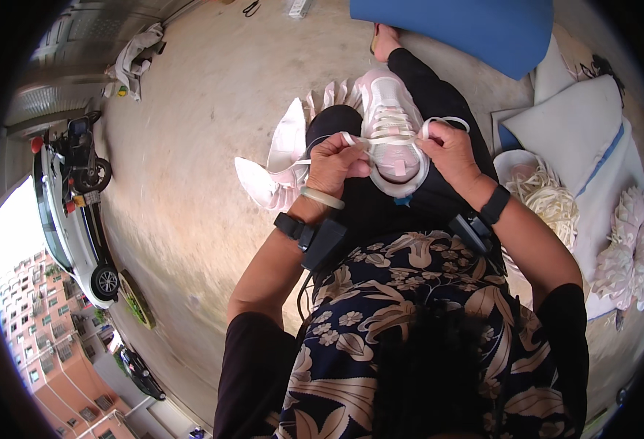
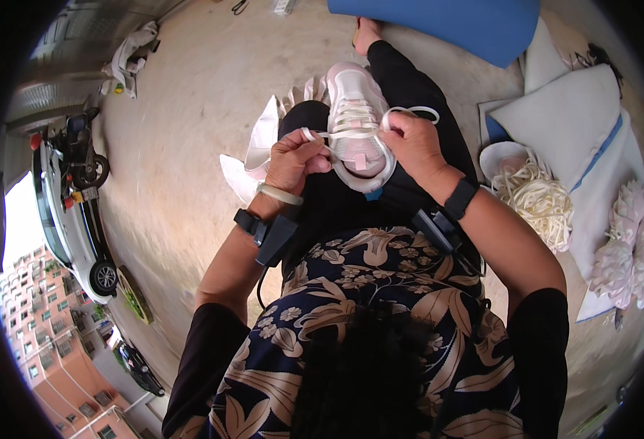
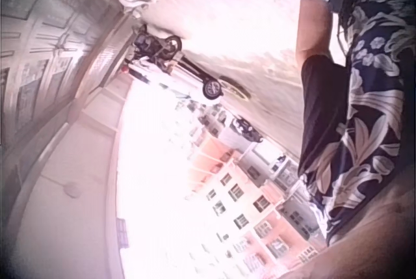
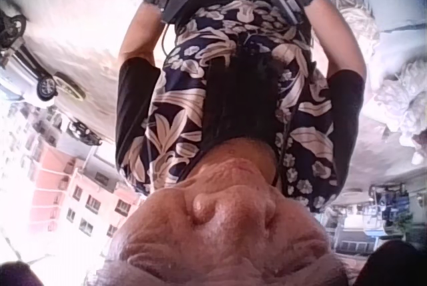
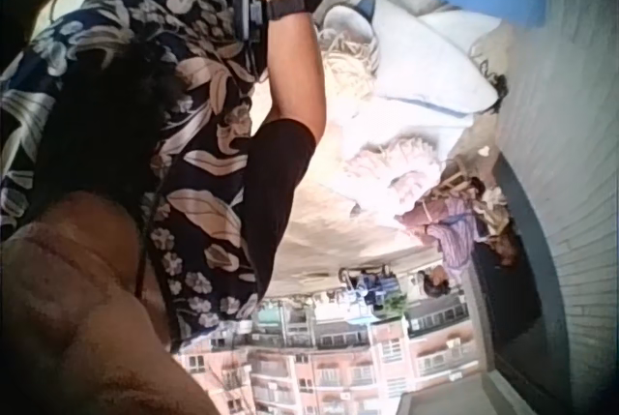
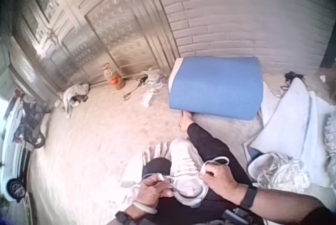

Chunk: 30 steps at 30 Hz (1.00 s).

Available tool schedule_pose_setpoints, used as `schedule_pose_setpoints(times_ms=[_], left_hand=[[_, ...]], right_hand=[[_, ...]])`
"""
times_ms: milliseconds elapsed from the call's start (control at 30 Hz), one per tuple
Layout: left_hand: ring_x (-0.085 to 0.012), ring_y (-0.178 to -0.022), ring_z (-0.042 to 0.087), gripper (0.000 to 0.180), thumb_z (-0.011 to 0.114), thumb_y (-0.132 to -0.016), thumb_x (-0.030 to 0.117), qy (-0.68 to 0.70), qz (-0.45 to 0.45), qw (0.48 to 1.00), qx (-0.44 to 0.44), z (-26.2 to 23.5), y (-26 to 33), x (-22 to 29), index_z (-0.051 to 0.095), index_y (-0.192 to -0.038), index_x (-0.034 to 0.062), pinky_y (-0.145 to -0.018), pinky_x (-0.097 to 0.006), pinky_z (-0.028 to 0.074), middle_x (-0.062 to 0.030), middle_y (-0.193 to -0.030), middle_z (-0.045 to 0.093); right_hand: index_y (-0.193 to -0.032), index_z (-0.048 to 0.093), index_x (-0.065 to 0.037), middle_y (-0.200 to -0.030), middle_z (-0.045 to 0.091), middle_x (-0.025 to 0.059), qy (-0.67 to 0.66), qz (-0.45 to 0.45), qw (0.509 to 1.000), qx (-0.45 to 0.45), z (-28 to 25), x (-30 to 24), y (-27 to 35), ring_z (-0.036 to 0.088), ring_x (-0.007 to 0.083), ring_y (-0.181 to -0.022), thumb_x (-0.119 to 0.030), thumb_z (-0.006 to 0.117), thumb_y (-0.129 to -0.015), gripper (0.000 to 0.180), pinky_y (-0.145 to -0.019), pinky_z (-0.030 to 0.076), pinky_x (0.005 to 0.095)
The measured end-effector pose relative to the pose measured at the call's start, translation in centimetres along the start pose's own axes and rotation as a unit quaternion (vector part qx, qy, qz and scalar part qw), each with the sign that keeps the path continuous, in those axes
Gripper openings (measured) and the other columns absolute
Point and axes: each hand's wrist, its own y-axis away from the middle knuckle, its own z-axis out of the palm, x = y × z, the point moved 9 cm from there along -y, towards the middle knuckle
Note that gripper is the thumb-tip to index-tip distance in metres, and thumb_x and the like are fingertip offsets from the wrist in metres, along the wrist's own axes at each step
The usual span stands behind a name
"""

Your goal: The recorder is lacing a pink and white shoe while sitting on a tiled floor.

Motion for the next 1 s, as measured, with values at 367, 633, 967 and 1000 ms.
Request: schedule_pose_setpoints(times_ms=[367, 633, 967, 1000], left_hand=[[-0.0118, -0.052, 0.058, 0.004, 0.057, -0.082, 0.006, 0.029, 0.054, 0.997, 0.038, -0.8, -1.1, -0.1, 0.057, -0.081, 0.0029, -0.051, -0.024, 0.052, -0.0074, -0.069, 0.062], [-0.0106, -0.047, 0.054, 0.005, 0.056, -0.082, 0.006, -0.001, 0.038, 0.999, 0.033, -1.4, -0.8, -0.7, 0.057, -0.081, 0.0014, -0.045, -0.023, 0.048, -0.0057, -0.065, 0.059], [-0.0093, -0.041, 0.049, 0.009, 0.052, -0.084, 0.007, -0.031, 0.051, 0.998, 0.028, -1.4, -1.7, -1.0, 0.054, -0.079, 0.0001, -0.038, -0.021, 0.041, -0.0054, -0.061, 0.056], [-0.0093, -0.04, 0.049, 0.01, 0.051, -0.085, 0.007, -0.035, 0.05, 0.998, 0.025, -1.3, -1.8, -1.1, 0.054, -0.079, 0.0, -0.038, -0.021, 0.041, -0.0054, -0.061, 0.056]], right_hand=[[-0.078, 0.061, -0.004, -0.067, 0.058, 0.0104, 0.052, -0.1, 0.993, -0.03, -0.5, -4.8, 1.1, 0.054, 0.0216, -0.052, -0.017, 0.065, -0.075, 0.014, -0.046, 0.04, 0.0293], [-0.091, 0.061, -0.01, -0.082, 0.052, 0.0047, 0.272, -0.258, 0.915, -0.146, 4.4, -9.4, 0.2, 0.052, 0.0218, -0.082, -0.016, 0.064, -0.071, 0.021, -0.071, 0.035, 0.0357], [-0.097, 0.06, -0.01, -0.085, 0.052, 0.0049, 0.278, -0.215, 0.926, -0.138, 5.0, -7.9, -0.5, 0.053, 0.0225, -0.086, -0.02, 0.066, -0.07, 0.03, -0.075, 0.037, 0.0366], [-0.097, 0.06, -0.01, -0.085, 0.052, 0.0049, 0.279, -0.215, 0.926, -0.137, 5.0, -7.8, -0.6, 0.053, 0.0226, -0.086, -0.021, 0.066, -0.07, 0.03, -0.075, 0.037, 0.0367]])
